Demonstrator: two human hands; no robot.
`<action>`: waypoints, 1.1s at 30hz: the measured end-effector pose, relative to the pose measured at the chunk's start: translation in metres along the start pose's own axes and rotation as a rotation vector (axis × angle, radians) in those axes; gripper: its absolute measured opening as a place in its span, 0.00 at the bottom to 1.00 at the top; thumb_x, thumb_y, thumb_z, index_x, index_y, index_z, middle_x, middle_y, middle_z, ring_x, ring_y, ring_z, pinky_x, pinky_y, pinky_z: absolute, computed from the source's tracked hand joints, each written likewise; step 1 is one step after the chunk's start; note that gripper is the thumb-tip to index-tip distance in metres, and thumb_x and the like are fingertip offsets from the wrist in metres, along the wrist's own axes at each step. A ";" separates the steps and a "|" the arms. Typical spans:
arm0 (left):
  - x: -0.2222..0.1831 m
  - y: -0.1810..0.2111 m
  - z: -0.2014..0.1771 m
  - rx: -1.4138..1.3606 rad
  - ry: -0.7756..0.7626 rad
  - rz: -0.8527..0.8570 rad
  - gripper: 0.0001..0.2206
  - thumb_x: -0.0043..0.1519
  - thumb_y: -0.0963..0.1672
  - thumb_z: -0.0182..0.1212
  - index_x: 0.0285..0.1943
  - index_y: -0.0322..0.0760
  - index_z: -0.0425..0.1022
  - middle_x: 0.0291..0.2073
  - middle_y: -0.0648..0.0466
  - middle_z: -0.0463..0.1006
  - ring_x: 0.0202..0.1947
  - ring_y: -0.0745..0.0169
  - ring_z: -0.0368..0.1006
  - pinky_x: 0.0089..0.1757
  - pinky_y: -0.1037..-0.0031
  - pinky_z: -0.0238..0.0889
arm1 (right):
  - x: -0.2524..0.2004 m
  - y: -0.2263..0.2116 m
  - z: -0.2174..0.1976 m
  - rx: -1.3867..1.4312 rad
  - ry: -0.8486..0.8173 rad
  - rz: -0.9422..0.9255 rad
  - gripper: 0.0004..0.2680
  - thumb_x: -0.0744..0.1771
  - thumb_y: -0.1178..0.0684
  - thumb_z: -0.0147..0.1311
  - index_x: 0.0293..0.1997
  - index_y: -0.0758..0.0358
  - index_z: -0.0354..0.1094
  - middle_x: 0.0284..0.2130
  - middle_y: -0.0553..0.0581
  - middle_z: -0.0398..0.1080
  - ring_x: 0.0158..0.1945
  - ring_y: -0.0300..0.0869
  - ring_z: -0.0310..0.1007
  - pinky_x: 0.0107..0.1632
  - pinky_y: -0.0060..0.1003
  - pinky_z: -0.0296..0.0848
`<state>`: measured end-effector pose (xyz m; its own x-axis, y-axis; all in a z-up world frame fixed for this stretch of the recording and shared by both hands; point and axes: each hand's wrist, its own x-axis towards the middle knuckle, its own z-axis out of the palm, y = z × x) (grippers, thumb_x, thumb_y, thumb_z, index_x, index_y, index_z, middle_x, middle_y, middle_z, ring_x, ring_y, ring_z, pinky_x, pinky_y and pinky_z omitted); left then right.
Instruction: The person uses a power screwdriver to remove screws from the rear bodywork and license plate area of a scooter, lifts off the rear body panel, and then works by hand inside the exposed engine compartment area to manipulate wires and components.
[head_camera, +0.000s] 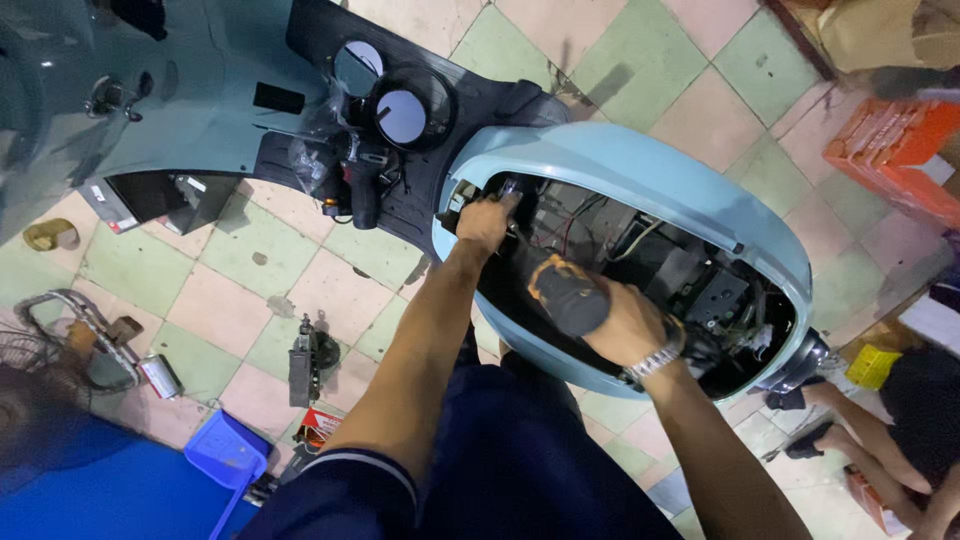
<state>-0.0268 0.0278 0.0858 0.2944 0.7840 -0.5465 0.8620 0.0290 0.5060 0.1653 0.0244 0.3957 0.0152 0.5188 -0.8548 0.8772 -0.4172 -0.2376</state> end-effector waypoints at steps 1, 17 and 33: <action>-0.001 0.001 -0.003 0.006 0.002 0.003 0.19 0.67 0.41 0.47 0.66 0.53 0.73 0.48 0.42 0.81 0.47 0.42 0.78 0.48 0.56 0.70 | -0.009 0.006 -0.006 -0.019 0.030 -0.048 0.18 0.62 0.41 0.61 0.55 0.52 0.74 0.43 0.65 0.78 0.49 0.59 0.77 0.53 0.52 0.75; 0.030 0.023 0.031 0.171 -0.088 0.002 0.15 0.67 0.48 0.49 0.51 0.35 0.77 0.42 0.40 0.82 0.44 0.41 0.78 0.45 0.55 0.70 | -0.161 0.166 0.060 -0.010 0.492 -0.358 0.11 0.61 0.51 0.63 0.42 0.63 0.75 0.39 0.62 0.76 0.45 0.56 0.76 0.50 0.47 0.74; 0.036 0.002 0.053 0.907 0.093 0.399 0.22 0.65 0.44 0.49 0.66 0.23 0.65 0.47 0.42 0.80 0.48 0.49 0.75 0.49 0.56 0.64 | -0.214 0.245 0.137 0.265 0.342 -0.006 0.11 0.60 0.49 0.64 0.42 0.58 0.75 0.34 0.56 0.78 0.36 0.47 0.82 0.39 0.41 0.79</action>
<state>0.0079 0.0233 0.0314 0.6311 0.6798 -0.3736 0.7076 -0.7019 -0.0818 0.3110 -0.2914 0.4576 0.2076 0.7205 -0.6617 0.7246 -0.5677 -0.3908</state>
